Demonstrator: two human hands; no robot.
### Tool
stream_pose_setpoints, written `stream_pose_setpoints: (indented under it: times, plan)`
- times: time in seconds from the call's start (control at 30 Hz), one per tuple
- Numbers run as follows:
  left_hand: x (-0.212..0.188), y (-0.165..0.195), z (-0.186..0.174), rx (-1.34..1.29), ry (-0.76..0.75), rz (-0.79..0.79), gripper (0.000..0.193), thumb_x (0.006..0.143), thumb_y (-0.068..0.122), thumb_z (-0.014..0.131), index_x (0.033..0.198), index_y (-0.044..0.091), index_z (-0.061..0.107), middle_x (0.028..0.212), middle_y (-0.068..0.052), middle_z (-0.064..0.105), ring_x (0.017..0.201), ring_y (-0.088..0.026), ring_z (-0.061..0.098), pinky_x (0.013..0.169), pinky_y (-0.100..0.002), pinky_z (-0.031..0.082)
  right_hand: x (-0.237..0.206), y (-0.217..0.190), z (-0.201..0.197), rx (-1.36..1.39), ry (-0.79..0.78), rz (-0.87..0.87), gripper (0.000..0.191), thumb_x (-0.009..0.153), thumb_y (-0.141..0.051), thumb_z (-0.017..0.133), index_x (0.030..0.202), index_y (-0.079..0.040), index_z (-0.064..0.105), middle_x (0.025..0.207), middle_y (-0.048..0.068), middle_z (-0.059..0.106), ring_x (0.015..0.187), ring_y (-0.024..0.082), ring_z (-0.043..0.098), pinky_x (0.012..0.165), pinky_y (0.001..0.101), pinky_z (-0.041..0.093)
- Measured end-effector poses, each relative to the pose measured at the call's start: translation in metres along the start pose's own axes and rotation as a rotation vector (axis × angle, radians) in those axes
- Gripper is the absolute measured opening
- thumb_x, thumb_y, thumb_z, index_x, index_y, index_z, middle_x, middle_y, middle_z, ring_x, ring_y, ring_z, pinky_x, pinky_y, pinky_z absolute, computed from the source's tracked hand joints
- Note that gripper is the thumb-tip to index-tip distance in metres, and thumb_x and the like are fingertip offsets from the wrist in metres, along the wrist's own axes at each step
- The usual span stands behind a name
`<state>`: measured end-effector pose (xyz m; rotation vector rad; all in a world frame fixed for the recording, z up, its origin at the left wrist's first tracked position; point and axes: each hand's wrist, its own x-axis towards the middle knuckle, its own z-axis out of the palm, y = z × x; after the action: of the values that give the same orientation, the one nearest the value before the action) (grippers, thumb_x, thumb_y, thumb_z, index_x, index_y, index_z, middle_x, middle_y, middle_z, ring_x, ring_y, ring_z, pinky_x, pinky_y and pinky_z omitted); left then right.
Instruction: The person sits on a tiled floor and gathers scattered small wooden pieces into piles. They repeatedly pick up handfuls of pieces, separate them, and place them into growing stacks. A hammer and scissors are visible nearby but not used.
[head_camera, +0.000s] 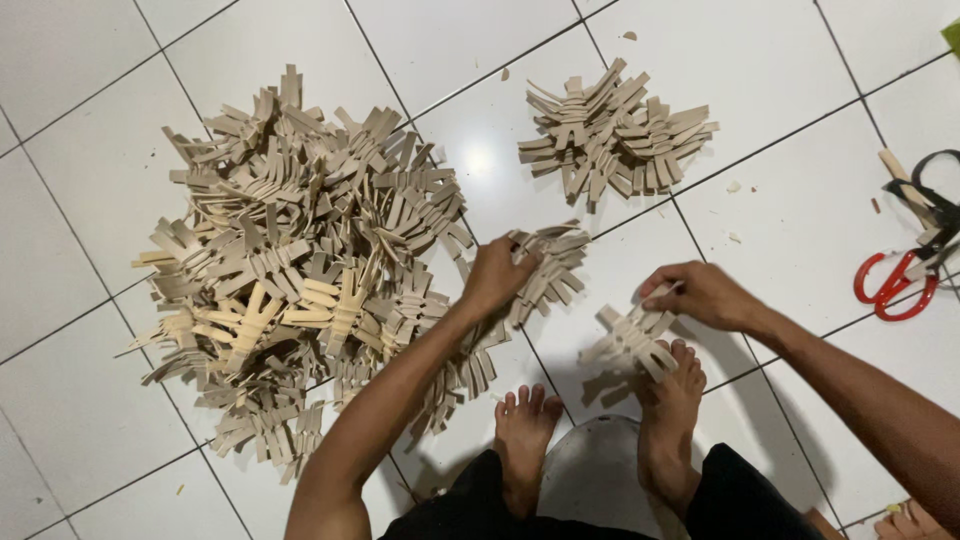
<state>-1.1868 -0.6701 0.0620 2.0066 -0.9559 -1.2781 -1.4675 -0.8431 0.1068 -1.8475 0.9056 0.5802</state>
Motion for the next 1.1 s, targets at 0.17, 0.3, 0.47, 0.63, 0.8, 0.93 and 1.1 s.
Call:
stream_pose_setpoints:
  times: [0.17,0.3,0.47,0.63,0.8,0.93,1.1]
  plan:
    - [0.028,0.035,-0.032,0.213,-0.004,0.193,0.042,0.093,0.031,0.074,0.117,-0.003,0.067,0.086,-0.023,0.077,0.071,-0.027,0.074,0.070,-0.041,0.059,-0.022,-0.032,-0.076,0.077,0.301,0.118,0.030,0.093,-0.029,0.072,0.116,-0.012,0.076,0.101,0.009,0.079,0.092,0.021,0.073,0.082,0.0406,0.056]
    - [0.046,0.072,-0.035,0.057,-0.169,0.095,0.067,0.087,0.033,0.075,0.135,-0.002,0.045,0.116,-0.025,0.067,0.088,-0.033,0.075,0.077,-0.044,0.060,-0.027,-0.045,-0.092,0.097,0.689,-0.089,0.049,0.104,-0.034,0.066,0.136,0.002,0.058,0.119,0.014,0.069,0.110,0.025,0.065,0.085,0.0424,0.056]
    - [0.036,0.071,-0.083,0.559,0.172,0.577,0.053,0.092,0.026,0.075,0.124,-0.010,0.052,0.109,-0.029,0.067,0.091,-0.042,0.069,0.074,-0.052,0.060,-0.024,-0.043,-0.060,-0.012,0.594,-0.032,0.064,0.099,-0.035,0.070,0.139,0.009,0.049,0.137,0.031,0.051,0.120,0.038,0.061,0.086,0.0488,0.057]
    - [-0.019,0.028,-0.101,0.981,-0.437,-0.222,0.034,0.095,0.038,0.068,0.112,0.009,0.067,0.099,-0.016,0.074,0.089,-0.029,0.077,0.076,-0.041,0.065,-0.018,-0.054,-0.044,-0.550,0.774,-0.351,0.077,0.090,-0.028,0.080,0.141,0.017,0.046,0.142,0.042,0.039,0.122,0.054,0.054,0.089,0.0546,0.056]
    - [-0.089,-0.016,-0.070,0.951,-0.400,-0.053,0.073,0.084,0.048,0.081,0.128,-0.002,0.052,0.124,-0.022,0.062,0.123,-0.038,0.054,0.101,-0.050,0.050,0.007,-0.084,-0.026,-0.517,0.566,-0.664,0.036,0.097,-0.026,0.074,0.118,0.002,0.066,0.127,0.028,0.064,0.117,0.041,0.065,0.093,0.0497,0.060]
    - [-0.134,-0.040,-0.061,0.853,-0.162,0.063,0.088,0.083,0.041,0.083,0.144,-0.004,0.038,0.134,-0.023,0.056,0.130,-0.038,0.049,0.109,-0.053,0.042,0.041,-0.107,0.049,-0.600,0.159,-0.852,0.037,0.093,-0.025,0.071,0.118,0.003,0.066,0.115,0.022,0.069,0.105,0.034,0.068,0.091,0.0428,0.060]
    - [-0.155,-0.068,-0.072,0.880,0.057,0.051,0.105,0.063,0.035,0.090,0.144,-0.003,0.033,0.137,-0.022,0.053,0.127,-0.040,0.048,0.102,-0.054,0.039,0.077,-0.135,0.146,-0.559,0.157,-0.620,0.077,0.080,-0.041,0.081,0.131,0.008,0.051,0.113,0.023,0.063,0.103,0.039,0.060,0.082,0.0513,0.050]
